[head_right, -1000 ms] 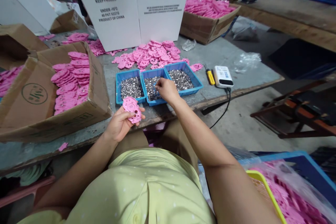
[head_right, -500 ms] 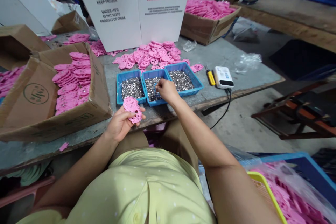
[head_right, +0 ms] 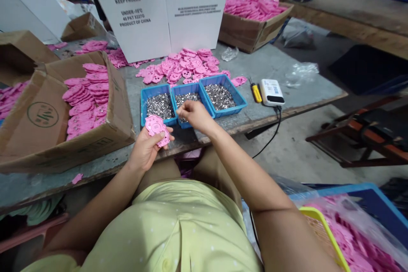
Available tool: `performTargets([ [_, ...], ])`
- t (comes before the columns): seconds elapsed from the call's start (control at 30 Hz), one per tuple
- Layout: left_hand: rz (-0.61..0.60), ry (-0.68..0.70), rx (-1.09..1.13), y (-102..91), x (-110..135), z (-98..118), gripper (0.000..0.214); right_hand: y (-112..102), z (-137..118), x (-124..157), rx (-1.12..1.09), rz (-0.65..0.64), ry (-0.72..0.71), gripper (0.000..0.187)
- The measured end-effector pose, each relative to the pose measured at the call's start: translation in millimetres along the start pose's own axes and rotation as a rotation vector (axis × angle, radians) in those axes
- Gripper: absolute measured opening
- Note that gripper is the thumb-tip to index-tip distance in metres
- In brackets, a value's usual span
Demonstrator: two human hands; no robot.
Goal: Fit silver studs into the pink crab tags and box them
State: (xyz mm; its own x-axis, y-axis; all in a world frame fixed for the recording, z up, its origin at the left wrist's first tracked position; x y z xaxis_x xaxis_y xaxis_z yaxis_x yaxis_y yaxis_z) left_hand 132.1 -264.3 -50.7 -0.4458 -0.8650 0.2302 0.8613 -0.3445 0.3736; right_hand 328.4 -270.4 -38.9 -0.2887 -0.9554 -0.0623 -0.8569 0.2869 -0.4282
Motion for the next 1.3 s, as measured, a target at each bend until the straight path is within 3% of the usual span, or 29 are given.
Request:
performTargets([
  [0.07,0.040,0.051,-0.017,2.9,0,-1,0.053,9,-8,12,0.053,-0.083,-0.061,0.016],
  [0.23,0.083,0.042,-0.003,8.3,-2,-5,0.053,20,-18,29,0.321,-0.068,-0.147,0.016],
  [0.63,0.148,0.031,0.039,8.2,-3,-9,0.054,24,-26,45,0.406,-0.062,-0.271,0.014],
  [0.8,0.161,0.056,0.042,10.0,-2,-8,0.048,27,-17,44,0.223,-0.024,-0.284,0.017],
  [1.03,0.169,0.093,0.026,14.6,-3,-9,0.051,32,0,40,-0.229,0.035,-0.143,0.033],
  [1.3,0.322,0.237,-0.029,15.7,-4,-14,0.046,43,-2,47,-0.396,0.095,-0.077,0.040],
])
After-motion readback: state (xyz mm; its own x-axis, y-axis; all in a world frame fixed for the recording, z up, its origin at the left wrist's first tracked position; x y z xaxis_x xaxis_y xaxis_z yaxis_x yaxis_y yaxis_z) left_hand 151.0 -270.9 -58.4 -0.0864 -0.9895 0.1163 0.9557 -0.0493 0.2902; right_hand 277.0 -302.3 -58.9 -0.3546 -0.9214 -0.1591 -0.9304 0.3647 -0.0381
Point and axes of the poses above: each hand's wrist, its own x-axis away from the middle knuckle, its own y-axis out of the palm, z = x × y, the point moved 2 cm from there along -x, towards the middle knuckle, and after that the axes turned 3 degrees about z, right-handed, at the moved point
